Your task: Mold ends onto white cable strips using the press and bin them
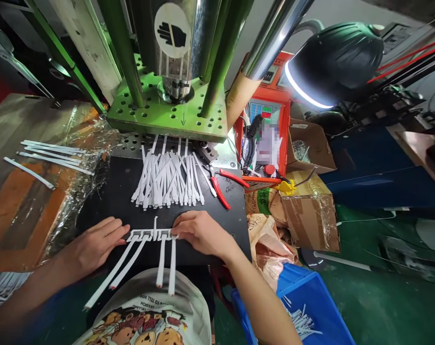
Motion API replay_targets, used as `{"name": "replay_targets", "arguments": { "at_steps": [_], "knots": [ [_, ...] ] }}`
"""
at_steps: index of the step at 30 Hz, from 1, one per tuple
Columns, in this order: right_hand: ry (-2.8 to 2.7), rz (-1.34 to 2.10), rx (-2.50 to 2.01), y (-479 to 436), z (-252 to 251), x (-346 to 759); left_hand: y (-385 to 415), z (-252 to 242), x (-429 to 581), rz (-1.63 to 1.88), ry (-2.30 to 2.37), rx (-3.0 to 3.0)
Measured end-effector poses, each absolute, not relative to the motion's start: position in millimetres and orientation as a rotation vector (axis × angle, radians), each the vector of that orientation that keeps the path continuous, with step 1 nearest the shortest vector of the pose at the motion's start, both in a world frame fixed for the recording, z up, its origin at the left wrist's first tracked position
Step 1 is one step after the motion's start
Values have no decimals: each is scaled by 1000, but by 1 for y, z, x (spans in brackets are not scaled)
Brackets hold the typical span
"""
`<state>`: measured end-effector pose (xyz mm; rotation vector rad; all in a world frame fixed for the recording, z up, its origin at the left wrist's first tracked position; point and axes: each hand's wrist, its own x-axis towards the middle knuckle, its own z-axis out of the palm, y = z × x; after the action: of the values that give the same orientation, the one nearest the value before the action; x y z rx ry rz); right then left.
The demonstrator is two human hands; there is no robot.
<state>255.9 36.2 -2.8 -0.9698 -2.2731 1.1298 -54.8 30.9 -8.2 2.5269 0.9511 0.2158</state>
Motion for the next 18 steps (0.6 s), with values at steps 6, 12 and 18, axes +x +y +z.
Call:
{"name": "replay_targets", "arguments": {
  "at_steps": [6, 12, 18],
  "knots": [
    [-2019, 815, -1306, 111, 7, 240, 38, -2, -34, 123, 933, 2497],
    [-1954, 530, -1283, 109, 23, 236, 44, 7, -41, 356, 915, 2465],
    [-1896, 460, -1303, 75, 27, 241, 92, 35, -24, 791, 878, 2585]
  ]
}}
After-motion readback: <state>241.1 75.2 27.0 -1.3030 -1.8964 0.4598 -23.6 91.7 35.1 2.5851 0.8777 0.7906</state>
